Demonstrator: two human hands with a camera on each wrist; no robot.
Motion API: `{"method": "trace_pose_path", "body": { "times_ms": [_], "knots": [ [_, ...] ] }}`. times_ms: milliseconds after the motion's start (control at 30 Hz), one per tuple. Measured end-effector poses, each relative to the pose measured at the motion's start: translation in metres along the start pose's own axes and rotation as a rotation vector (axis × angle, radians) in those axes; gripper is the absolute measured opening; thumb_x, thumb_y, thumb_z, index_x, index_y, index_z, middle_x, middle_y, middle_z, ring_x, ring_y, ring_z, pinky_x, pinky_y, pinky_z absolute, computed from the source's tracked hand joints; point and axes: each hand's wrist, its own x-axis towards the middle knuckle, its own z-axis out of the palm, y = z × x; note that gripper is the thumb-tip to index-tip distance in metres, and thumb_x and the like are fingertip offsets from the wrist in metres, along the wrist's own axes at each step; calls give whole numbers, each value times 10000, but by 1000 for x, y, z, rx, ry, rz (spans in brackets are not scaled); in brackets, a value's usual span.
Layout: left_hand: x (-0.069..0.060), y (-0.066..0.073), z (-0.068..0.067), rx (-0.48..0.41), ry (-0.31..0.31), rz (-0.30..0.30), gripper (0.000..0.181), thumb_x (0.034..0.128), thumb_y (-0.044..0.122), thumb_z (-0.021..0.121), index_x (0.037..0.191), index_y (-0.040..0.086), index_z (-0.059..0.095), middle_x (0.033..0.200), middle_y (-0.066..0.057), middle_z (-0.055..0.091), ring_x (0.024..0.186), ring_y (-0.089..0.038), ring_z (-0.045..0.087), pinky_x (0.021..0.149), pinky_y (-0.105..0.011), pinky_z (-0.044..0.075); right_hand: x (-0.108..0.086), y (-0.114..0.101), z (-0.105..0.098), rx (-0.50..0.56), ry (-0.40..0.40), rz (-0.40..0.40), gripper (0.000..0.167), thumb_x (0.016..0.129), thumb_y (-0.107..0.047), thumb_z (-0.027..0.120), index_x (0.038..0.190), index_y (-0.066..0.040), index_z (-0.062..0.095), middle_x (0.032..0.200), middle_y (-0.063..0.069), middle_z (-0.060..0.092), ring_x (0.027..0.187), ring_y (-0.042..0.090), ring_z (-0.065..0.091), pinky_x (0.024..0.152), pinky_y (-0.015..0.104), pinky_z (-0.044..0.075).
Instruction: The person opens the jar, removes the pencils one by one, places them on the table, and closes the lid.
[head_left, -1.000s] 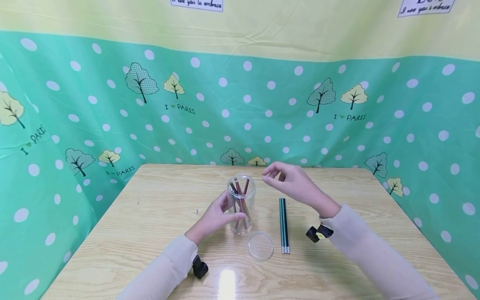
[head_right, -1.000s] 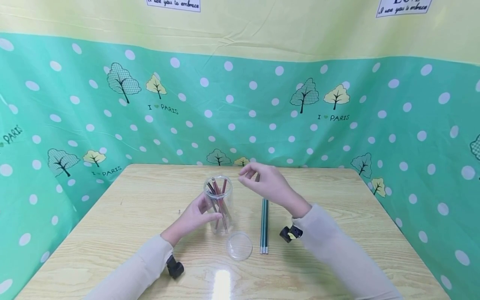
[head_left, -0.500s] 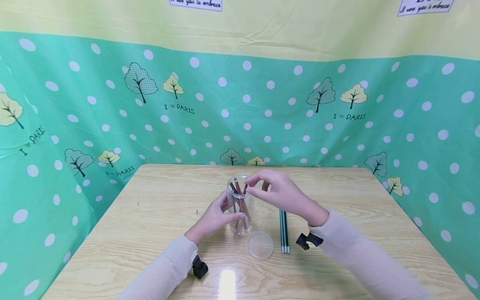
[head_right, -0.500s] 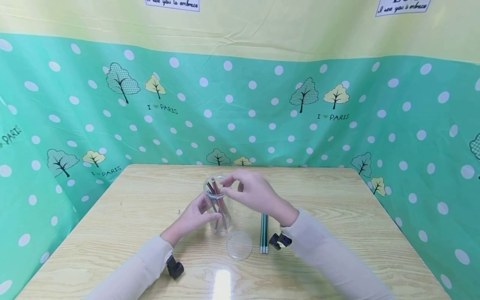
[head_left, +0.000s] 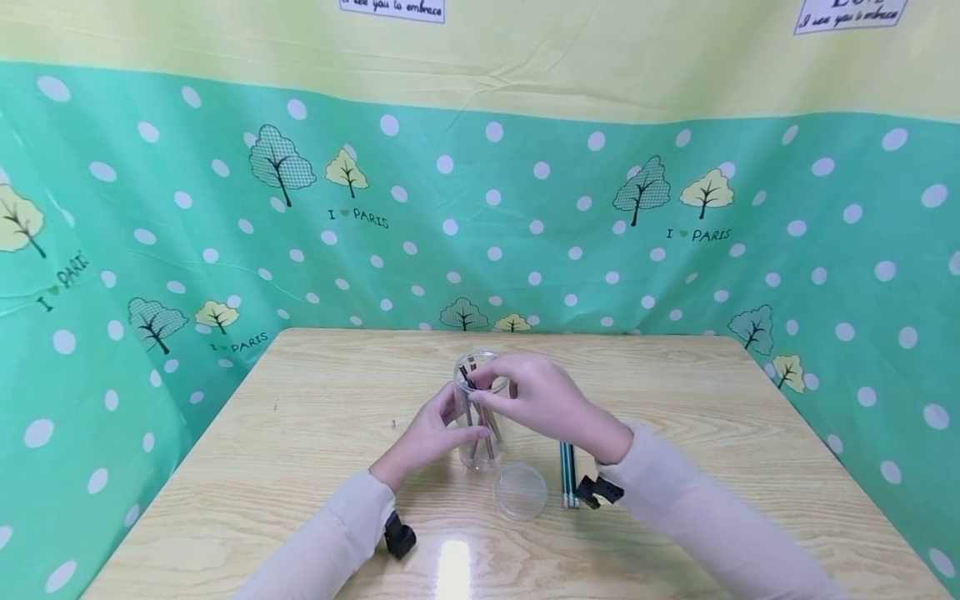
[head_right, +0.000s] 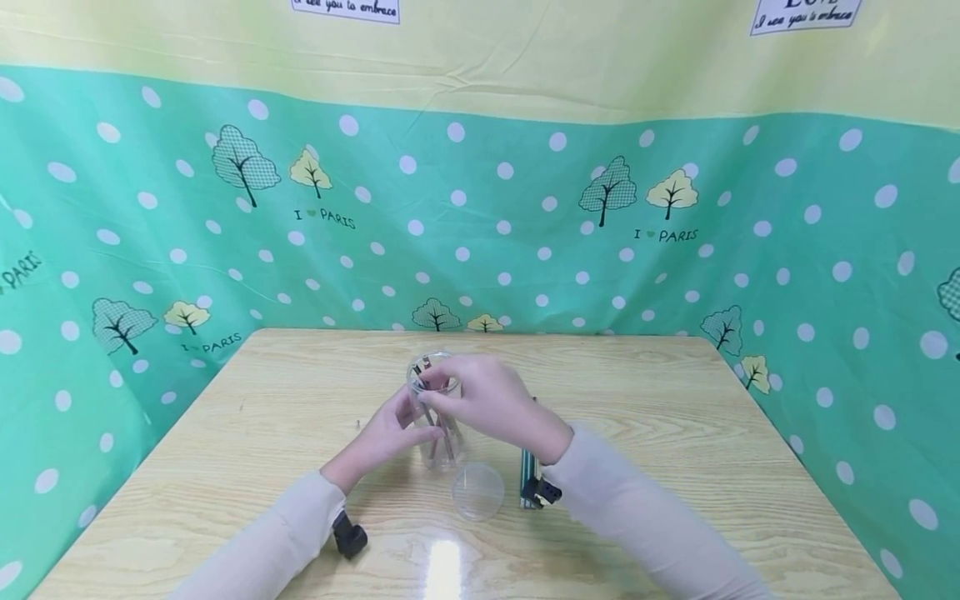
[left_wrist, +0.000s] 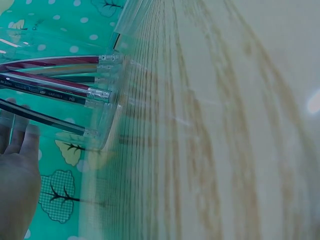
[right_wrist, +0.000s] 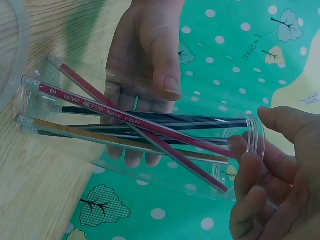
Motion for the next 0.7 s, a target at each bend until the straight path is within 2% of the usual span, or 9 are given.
{"method": "trace_pose_path", "body": {
  "times_ms": [267, 500, 567, 700],
  "knots": [
    [1, -4, 0, -8, -13, 30, 728, 873, 225, 808, 1488, 334, 435, 1503, 120, 471, 1396, -156, 413, 1179, -396, 304, 0, -4, 5, -67, 21, 34, 258, 932, -368, 723, 1123, -199, 763, 977, -118, 728, 500, 20, 381, 467, 223, 374],
    [1, -4, 0, -7, -7, 27, 711, 873, 212, 806, 1484, 278, 449, 1492, 49, 489, 1398, -217, 416, 1180, -436, 298, 1, -5, 9, -62, 25, 42, 261, 936, -361, 719, 1097, -162, 771, 980, -81, 745, 516, -9, 400, 471, 214, 392],
    [0, -4, 0, -5, 0, 16, 701, 871, 227, 808, 1476, 280, 457, 1484, 45, 497, 1398, -220, 417, 1178, -435, 301, 0, -6, 9, -57, 26, 47, 249, 936, -348, 722, 1079, -152, 773, 975, -70, 748, 490, -4, 381, 472, 213, 402],
    [0, -4, 0, -3, 8, 0, 703, 858, 251, 821, 1463, 285, 465, 1484, 52, 494, 1395, -224, 420, 1175, -440, 308, 0, -8, 9, -64, 40, 56, 203, 925, -328, 738, 1030, -159, 775, 939, -82, 744, 527, -7, 438, 504, 212, 431]
  ]
}}
